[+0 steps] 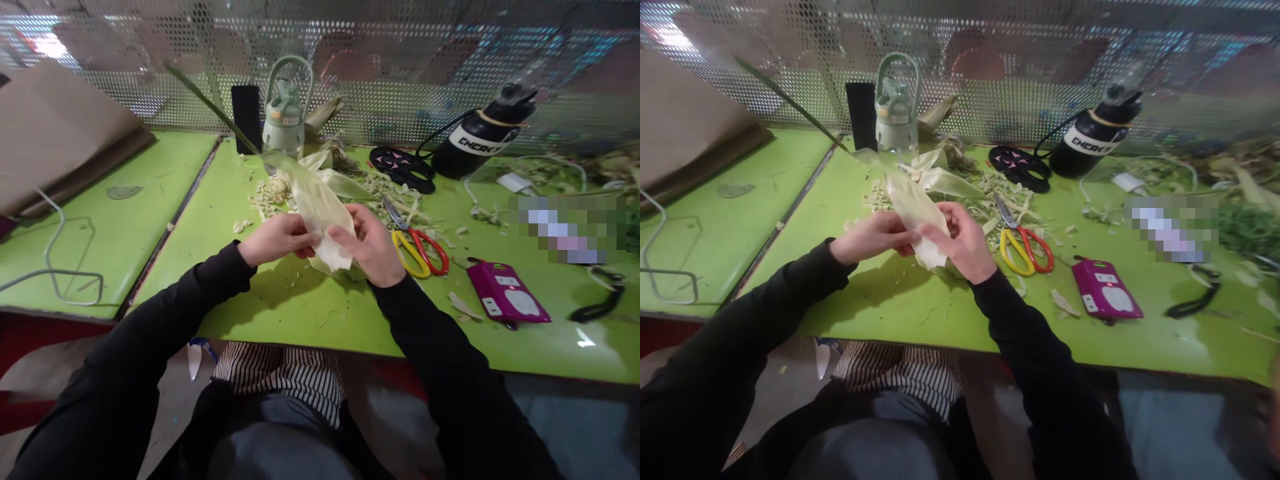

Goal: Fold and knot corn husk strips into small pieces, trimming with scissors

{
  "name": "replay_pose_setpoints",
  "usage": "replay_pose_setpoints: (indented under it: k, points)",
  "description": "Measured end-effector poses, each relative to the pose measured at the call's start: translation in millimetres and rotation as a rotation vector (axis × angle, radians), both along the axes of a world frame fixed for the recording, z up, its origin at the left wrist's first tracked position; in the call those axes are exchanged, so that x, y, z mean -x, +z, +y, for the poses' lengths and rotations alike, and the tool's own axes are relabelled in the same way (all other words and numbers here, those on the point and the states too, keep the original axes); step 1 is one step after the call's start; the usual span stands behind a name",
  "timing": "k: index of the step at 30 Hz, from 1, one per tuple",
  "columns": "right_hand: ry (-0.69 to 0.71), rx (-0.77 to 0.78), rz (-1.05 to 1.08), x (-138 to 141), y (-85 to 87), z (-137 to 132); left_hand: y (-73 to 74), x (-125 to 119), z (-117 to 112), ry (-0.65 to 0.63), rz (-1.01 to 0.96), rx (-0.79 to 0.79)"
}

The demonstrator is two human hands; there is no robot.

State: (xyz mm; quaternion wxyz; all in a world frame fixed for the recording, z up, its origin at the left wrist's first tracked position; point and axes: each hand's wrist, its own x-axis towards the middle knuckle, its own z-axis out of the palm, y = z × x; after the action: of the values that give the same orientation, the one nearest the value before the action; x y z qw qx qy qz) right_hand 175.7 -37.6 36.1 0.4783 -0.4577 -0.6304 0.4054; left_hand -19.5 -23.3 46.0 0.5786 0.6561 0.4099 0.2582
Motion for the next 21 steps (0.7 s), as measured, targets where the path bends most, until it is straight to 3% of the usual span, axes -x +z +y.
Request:
replay_pose_setpoints:
  k: [2, 7, 9, 15, 18, 21]
  points:
    - [0.060, 0.055, -0.083, 1, 1.1, -2, 0.3, -3, -3, -0.023, 0.109, -0.114]
    - [-0.202, -0.011, 0.012, 5, -4.6, -4, 3.6, -6, -8, -0.042, 0.109, -0.119]
    - [-0.247, -0.002, 0.057, 6, -8.3, -3, 4.1, -6, -8, -0.042, 0.083, -0.134]
    - [-0.186, 0.081, 0.228, 4, -14.5, 1, 2.5, -7, -8, -0.022, 0.022, -0.172]
    - [-0.144, 0.103, 0.180, 4, -14.2, -1, 0.7, -9, -11, 0.017, 0.103, -0.317]
    - [-0.213, 0.053, 0.164, 6, -14.8, -1, -2.2, -12, -14, 0.108, 0.164, -0.525]
